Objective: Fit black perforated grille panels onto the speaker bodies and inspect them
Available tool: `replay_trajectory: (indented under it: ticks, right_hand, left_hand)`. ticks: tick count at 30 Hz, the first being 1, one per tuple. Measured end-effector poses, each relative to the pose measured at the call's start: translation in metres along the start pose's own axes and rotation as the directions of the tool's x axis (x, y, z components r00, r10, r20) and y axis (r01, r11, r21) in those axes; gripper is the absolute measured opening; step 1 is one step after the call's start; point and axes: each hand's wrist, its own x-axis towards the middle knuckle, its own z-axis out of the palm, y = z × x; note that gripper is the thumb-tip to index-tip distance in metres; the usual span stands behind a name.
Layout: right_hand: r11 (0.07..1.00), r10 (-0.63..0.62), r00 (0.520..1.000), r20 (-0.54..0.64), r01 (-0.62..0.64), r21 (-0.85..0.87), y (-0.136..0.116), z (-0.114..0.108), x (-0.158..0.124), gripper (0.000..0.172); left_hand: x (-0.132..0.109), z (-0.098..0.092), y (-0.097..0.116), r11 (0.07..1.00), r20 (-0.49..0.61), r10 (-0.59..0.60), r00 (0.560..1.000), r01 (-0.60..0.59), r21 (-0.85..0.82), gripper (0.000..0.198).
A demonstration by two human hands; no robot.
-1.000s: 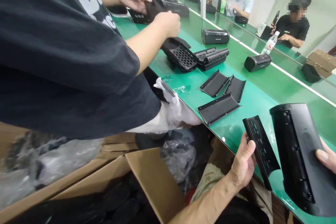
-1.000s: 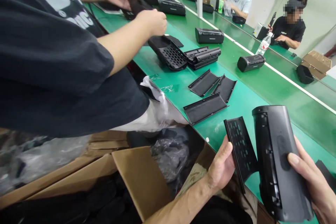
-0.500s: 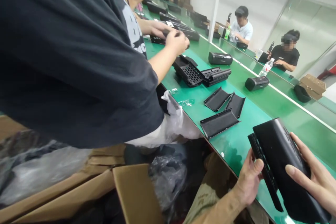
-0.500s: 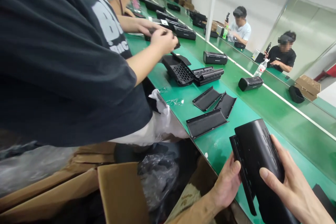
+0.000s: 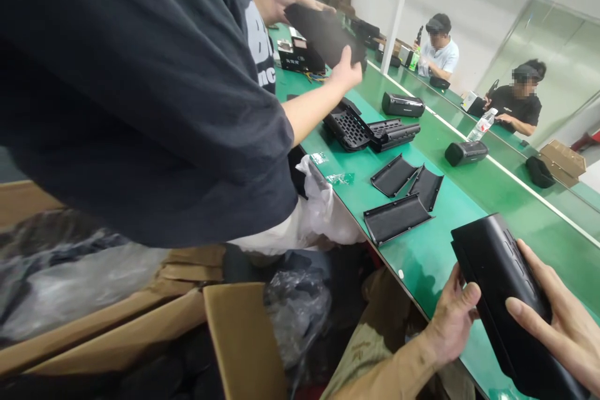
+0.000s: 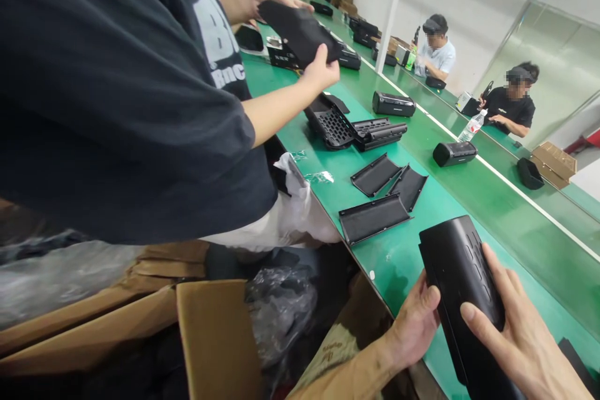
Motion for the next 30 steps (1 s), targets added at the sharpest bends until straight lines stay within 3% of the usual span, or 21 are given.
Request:
replay_trajectory:
  ticks: [7, 9, 14, 16, 19, 21, 23, 25, 27, 30]
  right_hand:
    - [0.998, 0.054, 0.993, -0.105, -0.052, 0.025, -0.014, 0.015, 0.000, 0.096]
    - [0.994, 0.088, 0.993, -0.078, -0.083, 0.066, -0.017, 0.015, 0.004, 0.099]
    - [0.987, 0.087, 0.996, 0.034, -0.091, 0.133, -0.024, -0.011, 0.015, 0.099]
    - [0.988, 0.049, 0.998, 0.041, -0.054, 0.148, -0.020, -0.020, 0.007, 0.095]
    - [0.978, -0.043, 0.985, -0.164, 0.075, 0.197, -0.007, -0.008, -0.022, 0.104]
    - [0.971, -0.082, 0.930, -0.357, 0.156, 0.182, 0.003, 0.018, -0.040, 0.120]
    - [0.978, -0.083, 0.848, -0.523, 0.169, 0.119, 0.007, 0.048, -0.046, 0.124]
    - [0.975, -0.123, 0.732, -0.671, 0.215, 0.056, 0.005, 0.069, -0.040, 0.111]
    - [0.963, -0.170, 0.641, -0.748, 0.269, 0.011, 0.001, 0.076, -0.028, 0.092]
    - [0.958, -0.178, 0.611, -0.772, 0.288, 0.008, 0.000, 0.068, -0.016, 0.078]
  left_hand:
    - [0.010, 0.000, 0.002, 1.000, 0.055, -0.021, 0.998, 0.022, -0.013, 0.089]
    - [0.014, 0.001, 0.006, 0.999, 0.088, -0.046, 0.995, 0.048, -0.011, 0.094]
    - [0.025, 0.009, 0.019, 0.986, 0.181, -0.162, 0.970, 0.150, 0.074, 0.100]
    - [0.030, 0.014, 0.024, 0.989, 0.183, -0.136, 0.974, 0.123, 0.080, 0.097]
    - [0.038, 0.022, 0.031, 0.999, 0.164, -0.023, 0.986, 0.017, 0.042, 0.098]
    - [0.041, 0.026, 0.037, 0.999, 0.147, 0.021, 0.989, -0.027, 0.038, 0.100]
    - [0.044, 0.028, 0.041, 0.998, 0.137, 0.028, 0.990, -0.036, 0.051, 0.103]
    - [0.046, 0.030, 0.043, 0.997, 0.134, 0.022, 0.991, -0.032, 0.068, 0.104]
    - [0.048, 0.033, 0.041, 0.995, 0.141, 0.018, 0.990, -0.031, 0.091, 0.103]
    - [0.051, 0.037, 0.036, 0.992, 0.183, 0.008, 0.983, -0.031, 0.123, 0.098]
